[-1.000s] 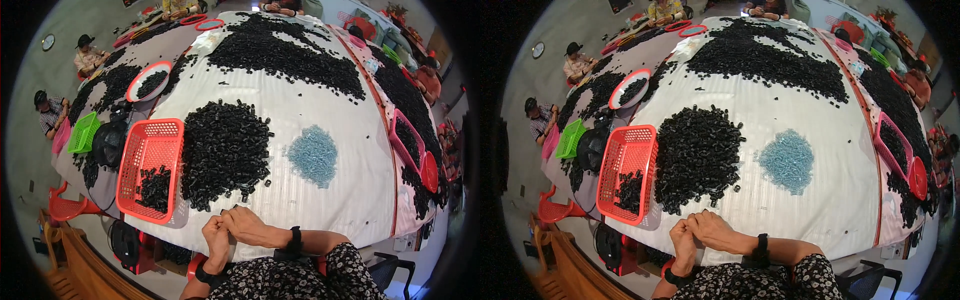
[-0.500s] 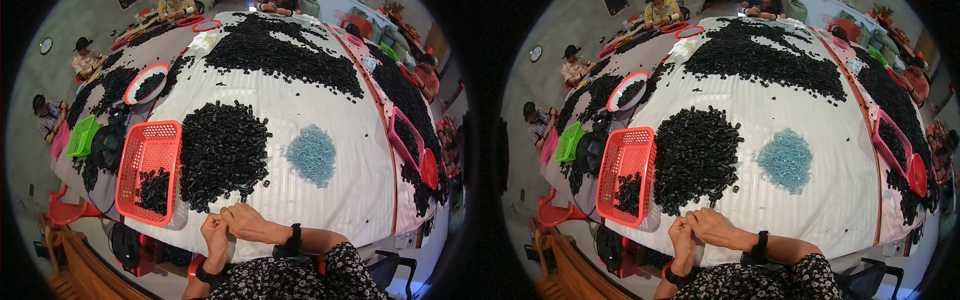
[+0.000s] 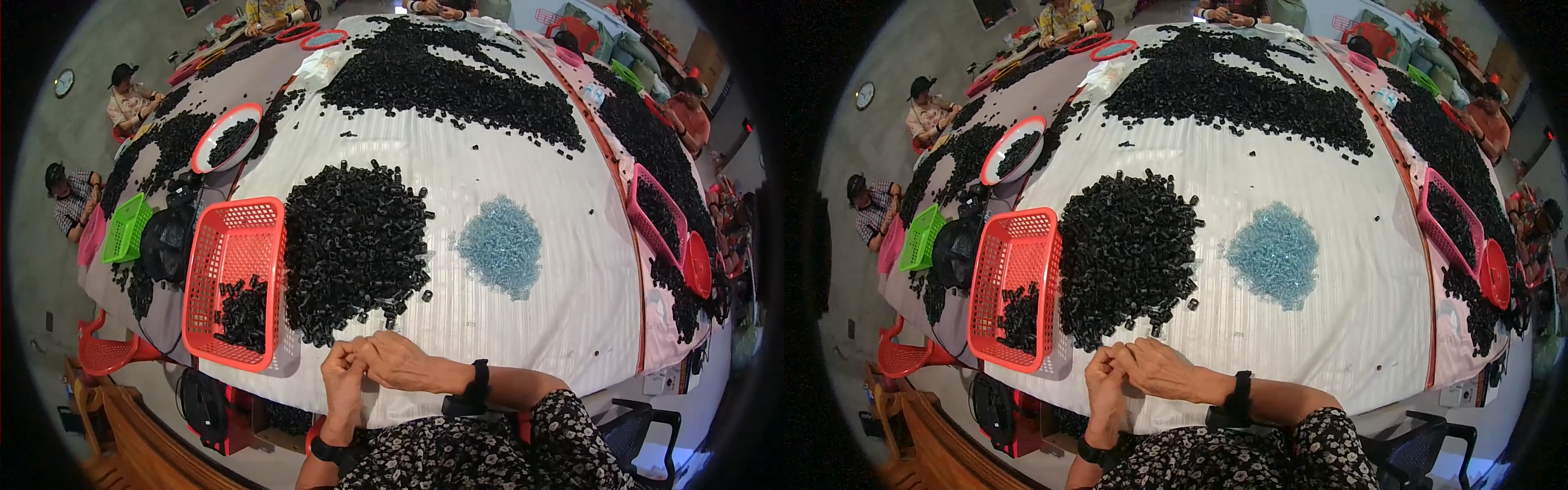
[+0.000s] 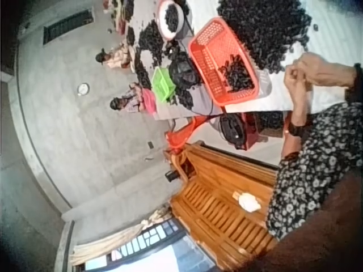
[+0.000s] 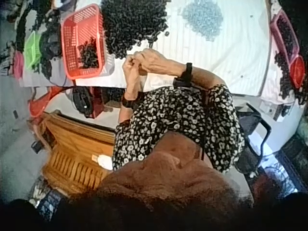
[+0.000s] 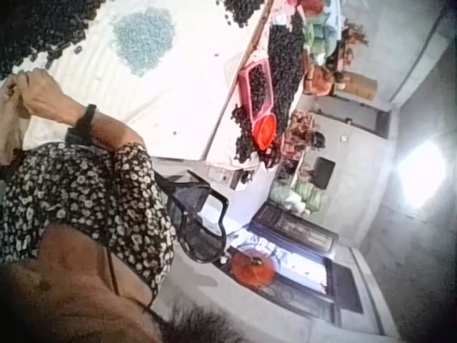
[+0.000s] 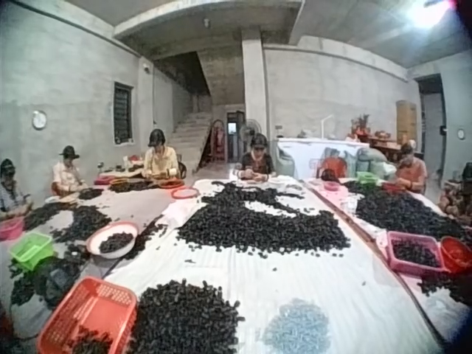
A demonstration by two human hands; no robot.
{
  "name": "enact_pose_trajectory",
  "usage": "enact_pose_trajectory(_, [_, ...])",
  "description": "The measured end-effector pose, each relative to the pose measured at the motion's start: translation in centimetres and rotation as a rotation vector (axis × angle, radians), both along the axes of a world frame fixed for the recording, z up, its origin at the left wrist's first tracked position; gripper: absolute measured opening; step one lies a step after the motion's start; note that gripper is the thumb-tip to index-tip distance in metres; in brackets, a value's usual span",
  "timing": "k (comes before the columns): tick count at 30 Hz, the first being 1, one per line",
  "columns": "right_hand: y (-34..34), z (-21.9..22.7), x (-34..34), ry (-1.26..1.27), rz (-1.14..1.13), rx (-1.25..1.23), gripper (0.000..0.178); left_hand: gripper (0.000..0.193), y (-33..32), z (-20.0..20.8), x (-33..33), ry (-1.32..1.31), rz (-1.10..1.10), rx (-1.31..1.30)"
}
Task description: Assembling small black plastic shoe components by hand at a shared workstation.
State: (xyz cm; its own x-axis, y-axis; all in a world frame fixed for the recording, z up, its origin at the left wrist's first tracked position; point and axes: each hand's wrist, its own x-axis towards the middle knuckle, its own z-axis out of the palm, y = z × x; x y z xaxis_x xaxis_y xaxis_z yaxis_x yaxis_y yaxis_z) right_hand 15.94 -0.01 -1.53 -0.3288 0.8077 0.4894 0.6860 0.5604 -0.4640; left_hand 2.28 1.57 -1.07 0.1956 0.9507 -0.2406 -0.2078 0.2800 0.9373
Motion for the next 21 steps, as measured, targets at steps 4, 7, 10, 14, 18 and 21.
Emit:
enact_pose_trajectory(4, [0.2, 2.2, 2.4, 0.085, -0.014, -0.204, 0.029, 0.02, 0.2, 2.5, -0.9, 0.059, -0.031, -0.018])
enact_pose_trajectory(7, [1.1, 0.7, 7.9, 0.057, -0.283, -0.177, 0.024, 0.027, 1.0, 2.8, -3.1, 0.159, -0.037, 0.113])
enact_pose_trajectory(10, [2.8, 0.9, 13.3, -0.138, -0.525, -0.154, 0.017, 0.021, 2.1, 4.8, -4.4, 0.2, 0.03, 0.188])
enact_pose_trajectory(14, [4.9, 0.6, 14.6, -0.324, -0.539, -0.085, 0.012, 0.021, 5.0, 5.3, -6.9, 0.511, 0.306, 0.469])
enact_pose_trajectory(18, [5.6, -1.0, 14.7, -0.42, -0.602, -0.017, 0.014, 0.029, 8.3, 5.2, -9.6, 0.804, 0.31, 0.614])
enact_pose_trajectory(21, [5.9, -1.4, 15.0, -0.447, -0.623, -0.036, 0.014, 0.039, 9.0, 5.1, -9.7, 1.123, 0.38, 0.892])
